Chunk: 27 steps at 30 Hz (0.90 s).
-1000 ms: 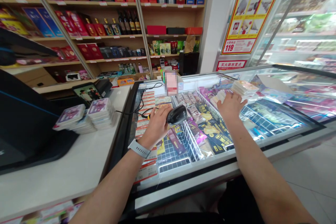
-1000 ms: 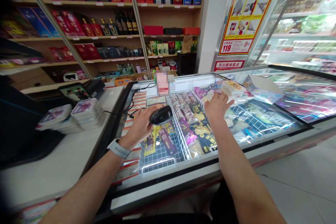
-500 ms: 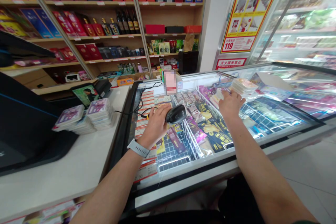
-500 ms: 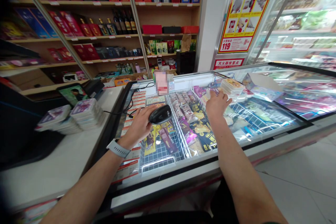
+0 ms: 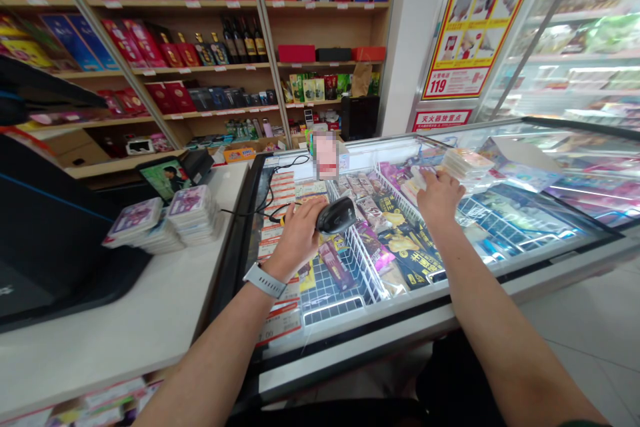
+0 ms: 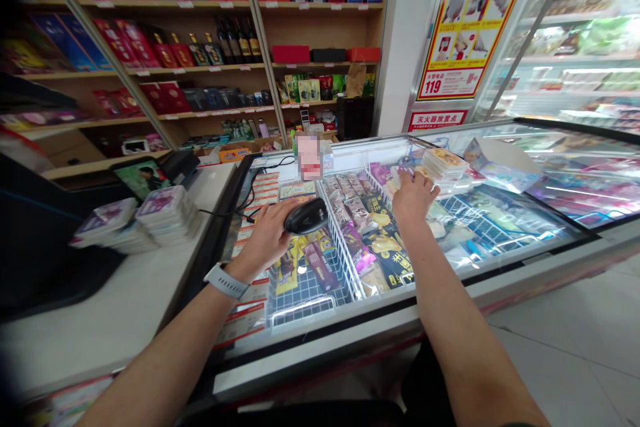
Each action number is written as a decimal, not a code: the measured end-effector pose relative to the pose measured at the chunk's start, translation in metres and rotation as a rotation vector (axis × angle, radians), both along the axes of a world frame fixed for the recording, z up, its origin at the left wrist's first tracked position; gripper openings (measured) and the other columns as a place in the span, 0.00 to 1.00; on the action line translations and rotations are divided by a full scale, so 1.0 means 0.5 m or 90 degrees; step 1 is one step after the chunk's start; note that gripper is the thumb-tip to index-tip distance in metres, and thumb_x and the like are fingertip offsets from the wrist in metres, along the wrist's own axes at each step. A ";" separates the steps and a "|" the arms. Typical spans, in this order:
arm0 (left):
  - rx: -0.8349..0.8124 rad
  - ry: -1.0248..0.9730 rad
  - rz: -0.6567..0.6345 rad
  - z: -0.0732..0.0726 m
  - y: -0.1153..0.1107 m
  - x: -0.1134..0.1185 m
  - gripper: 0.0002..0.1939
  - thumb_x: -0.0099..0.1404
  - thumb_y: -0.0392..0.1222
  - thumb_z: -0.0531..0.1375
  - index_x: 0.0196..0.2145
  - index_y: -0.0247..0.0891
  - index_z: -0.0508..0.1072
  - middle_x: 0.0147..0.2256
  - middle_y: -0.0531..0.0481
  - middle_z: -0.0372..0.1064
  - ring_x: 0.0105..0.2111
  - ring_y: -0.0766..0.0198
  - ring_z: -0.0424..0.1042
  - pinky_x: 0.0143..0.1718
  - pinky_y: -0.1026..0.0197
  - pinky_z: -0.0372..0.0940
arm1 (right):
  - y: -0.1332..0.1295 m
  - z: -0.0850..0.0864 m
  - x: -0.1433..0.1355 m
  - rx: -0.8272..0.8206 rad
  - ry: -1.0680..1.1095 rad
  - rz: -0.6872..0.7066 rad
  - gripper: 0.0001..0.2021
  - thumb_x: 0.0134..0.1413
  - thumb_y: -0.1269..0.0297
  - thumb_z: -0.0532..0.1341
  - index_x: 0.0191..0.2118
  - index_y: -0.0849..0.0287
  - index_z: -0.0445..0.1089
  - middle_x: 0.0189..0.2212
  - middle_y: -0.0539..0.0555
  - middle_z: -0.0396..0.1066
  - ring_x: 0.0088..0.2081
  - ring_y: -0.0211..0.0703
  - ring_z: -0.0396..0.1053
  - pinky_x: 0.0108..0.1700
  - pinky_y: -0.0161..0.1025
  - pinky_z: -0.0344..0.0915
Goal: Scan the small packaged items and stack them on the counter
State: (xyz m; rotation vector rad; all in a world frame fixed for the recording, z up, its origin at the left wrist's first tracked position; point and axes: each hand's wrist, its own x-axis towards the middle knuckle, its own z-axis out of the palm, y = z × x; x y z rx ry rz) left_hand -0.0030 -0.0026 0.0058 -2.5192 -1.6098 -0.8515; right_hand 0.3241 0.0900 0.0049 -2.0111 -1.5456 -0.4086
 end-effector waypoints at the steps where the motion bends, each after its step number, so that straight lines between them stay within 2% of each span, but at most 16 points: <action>1: 0.001 -0.001 0.000 0.001 0.000 0.000 0.33 0.60 0.25 0.52 0.62 0.39 0.65 0.65 0.41 0.66 0.66 0.51 0.63 0.69 0.38 0.49 | 0.001 -0.001 0.001 0.003 0.000 0.004 0.25 0.58 0.72 0.56 0.61 0.60 0.71 0.59 0.68 0.67 0.55 0.60 0.60 0.58 0.58 0.54; 6: 0.002 0.006 0.006 0.001 0.000 0.000 0.32 0.61 0.25 0.52 0.62 0.39 0.66 0.65 0.40 0.66 0.66 0.50 0.63 0.70 0.37 0.48 | 0.010 -0.003 0.015 0.033 0.018 0.037 0.24 0.59 0.73 0.54 0.59 0.59 0.72 0.56 0.66 0.70 0.52 0.59 0.62 0.54 0.52 0.56; 10: 0.012 0.005 0.001 -0.001 0.002 -0.002 0.33 0.60 0.25 0.53 0.62 0.40 0.65 0.64 0.41 0.67 0.66 0.51 0.63 0.70 0.38 0.48 | 0.015 -0.001 0.014 0.111 0.024 0.121 0.21 0.61 0.71 0.52 0.56 0.58 0.72 0.50 0.63 0.73 0.51 0.57 0.65 0.56 0.50 0.57; 14: 0.014 0.003 0.003 0.000 0.001 -0.003 0.33 0.60 0.24 0.52 0.62 0.39 0.65 0.65 0.41 0.66 0.66 0.51 0.63 0.70 0.39 0.48 | 0.013 -0.001 -0.008 0.151 0.031 0.183 0.19 0.65 0.67 0.51 0.57 0.62 0.69 0.48 0.65 0.74 0.51 0.58 0.68 0.55 0.50 0.61; 21: 0.014 0.003 0.007 0.006 -0.001 0.000 0.33 0.60 0.24 0.52 0.62 0.41 0.66 0.64 0.42 0.67 0.66 0.52 0.64 0.69 0.40 0.49 | 0.003 0.002 -0.033 0.114 0.064 0.196 0.18 0.65 0.63 0.52 0.56 0.65 0.68 0.42 0.66 0.76 0.44 0.59 0.72 0.49 0.49 0.65; 27: 0.011 -0.006 0.002 0.004 0.000 0.000 0.33 0.60 0.24 0.52 0.62 0.40 0.65 0.65 0.41 0.66 0.66 0.51 0.63 0.69 0.38 0.49 | 0.003 -0.001 -0.033 0.112 0.067 0.195 0.18 0.65 0.62 0.52 0.54 0.64 0.67 0.43 0.67 0.76 0.45 0.61 0.73 0.48 0.49 0.65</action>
